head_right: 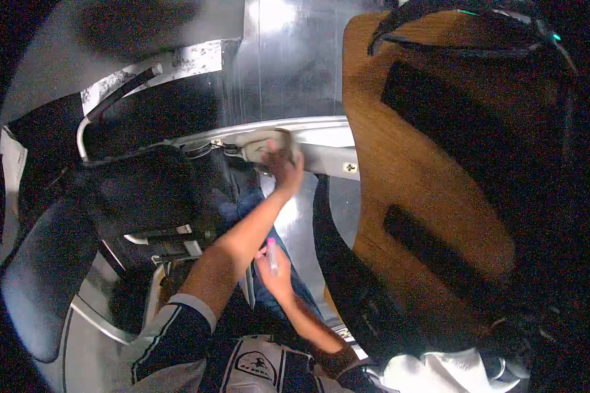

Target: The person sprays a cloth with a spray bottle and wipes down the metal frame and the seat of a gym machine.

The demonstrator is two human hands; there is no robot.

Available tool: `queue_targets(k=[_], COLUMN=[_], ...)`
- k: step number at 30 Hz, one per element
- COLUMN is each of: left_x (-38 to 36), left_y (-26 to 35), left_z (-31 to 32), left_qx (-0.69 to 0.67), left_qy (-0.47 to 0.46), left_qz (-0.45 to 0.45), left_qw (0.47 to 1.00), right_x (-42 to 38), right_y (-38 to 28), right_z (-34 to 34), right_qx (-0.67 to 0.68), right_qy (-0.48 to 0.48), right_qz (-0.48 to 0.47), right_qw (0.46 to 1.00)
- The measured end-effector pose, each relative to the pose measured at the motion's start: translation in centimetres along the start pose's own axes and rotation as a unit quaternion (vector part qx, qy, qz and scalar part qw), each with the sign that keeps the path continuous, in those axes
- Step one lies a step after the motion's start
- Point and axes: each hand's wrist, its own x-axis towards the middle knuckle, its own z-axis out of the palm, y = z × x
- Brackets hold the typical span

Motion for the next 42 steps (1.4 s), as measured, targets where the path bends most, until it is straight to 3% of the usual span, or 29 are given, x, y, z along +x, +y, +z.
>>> queue_targets(k=[1,3,4,6,8,11,13,15,17,18,20,21,23,24,29,31,33,35,37,40,42], left_x=[-1.1,-2.9,-2.6,-2.2,-1.5,1.3,3.1,3.7,3.2,2.9,1.5,1.5,1.0,1.1,1.8,2.0,0.4,-0.5,-4.4,-8.4,-10.4], left_y=[2.1,5.8,7.9,10.8,10.3,7.4,5.8,4.1,1.4,0.0,-3.3,-4.9,-7.3,-7.1,-7.3,-6.8,-6.3,-2.1,-4.1,-5.6,-6.0], left_z=[-0.4,-1.3,-2.2,-3.3,-3.5,-4.7,-5.5,-7.3,-8.3,-8.8,-9.2,-8.9,-8.7,-9.0,-7.0,-7.8,-9.2,-15.4,-16.9,-20.3,-23.3], left_qx=[-0.031,-0.072,-0.071,-0.009,-0.021,-0.047,0.022,0.038,0.077,0.078,0.079,0.079,-0.016,-0.046,-0.038,-0.222,-0.193,-0.161,-0.305,-0.305,-0.371], left_qy=[-0.021,-0.124,-0.125,-0.305,-0.306,-0.298,-0.327,-0.348,-0.306,-0.3,-0.263,-0.26,-0.191,-0.208,-0.096,-0.175,-0.166,-0.334,-0.32,-0.27,-0.23], left_qz=[0.05,0.203,0.203,0.273,0.304,0.365,0.438,0.416,0.311,0.312,0.201,0.2,0.14,0.051,-0.035,-0.204,-0.13,-0.303,-0.301,-0.308,-0.353], left_qw=[0.998,0.969,0.968,0.912,0.902,0.881,0.837,0.839,0.897,0.898,0.94,0.941,0.971,0.976,0.994,0.937,0.958,0.878,0.845,0.86,0.828], right_x=[0.1,0.3,0.0,0.1,0.3,0.3,-0.2,-0.4,0.0,0.0,0.2,0.5,0.9,1.2,1.6,1.3,1.1,0.8,0.3,-0.4,-0.7], right_y=[0.7,2.4,2.5,2.2,1.7,-0.8,-2.1,-2.8,-3.3,-3.9,-5.1,-5.6,-5.9,-5.8,-6.2,-6.3,-6.7,-7.5,-8.2,-10.1,-11.3], right_z=[0.0,0.4,0.1,0.2,0.1,0.6,0.5,0.4,0.5,0.2,0.0,-0.1,-0.2,-0.1,0.1,0.4,0.7,1.0,1.2,1.2,1.2], right_qx=[0.001,0.0,0.0,-0.02,-0.04,-0.082,-0.103,-0.091,-0.056,-0.043,-0.034,-0.025,-0.014,0.018,0.056,0.061,0.069,0.05,0.037,-0.001,-0.019], right_qy=[-0.003,0.044,0.026,0.025,0.022,-0.005,0.003,0.0,0.026,0.015,0.029,0.044,0.038,0.046,0.047,0.043,0.03,0.026,0.014,-0.018,-0.034], right_qz=[0.002,-0.095,-0.061,-0.096,-0.133,-0.096,-0.107,-0.111,-0.139,-0.115,-0.128,-0.138,-0.13,-0.125,-0.152,-0.134,-0.118,-0.155,-0.153,-0.187,-0.203], right_qw=[1.0,0.994,0.998,0.995,0.99,0.992,0.989,0.99,0.988,0.992,0.991,0.989,0.991,0.991,0.986,0.988,0.99,0.986,0.987,0.982,0.978])
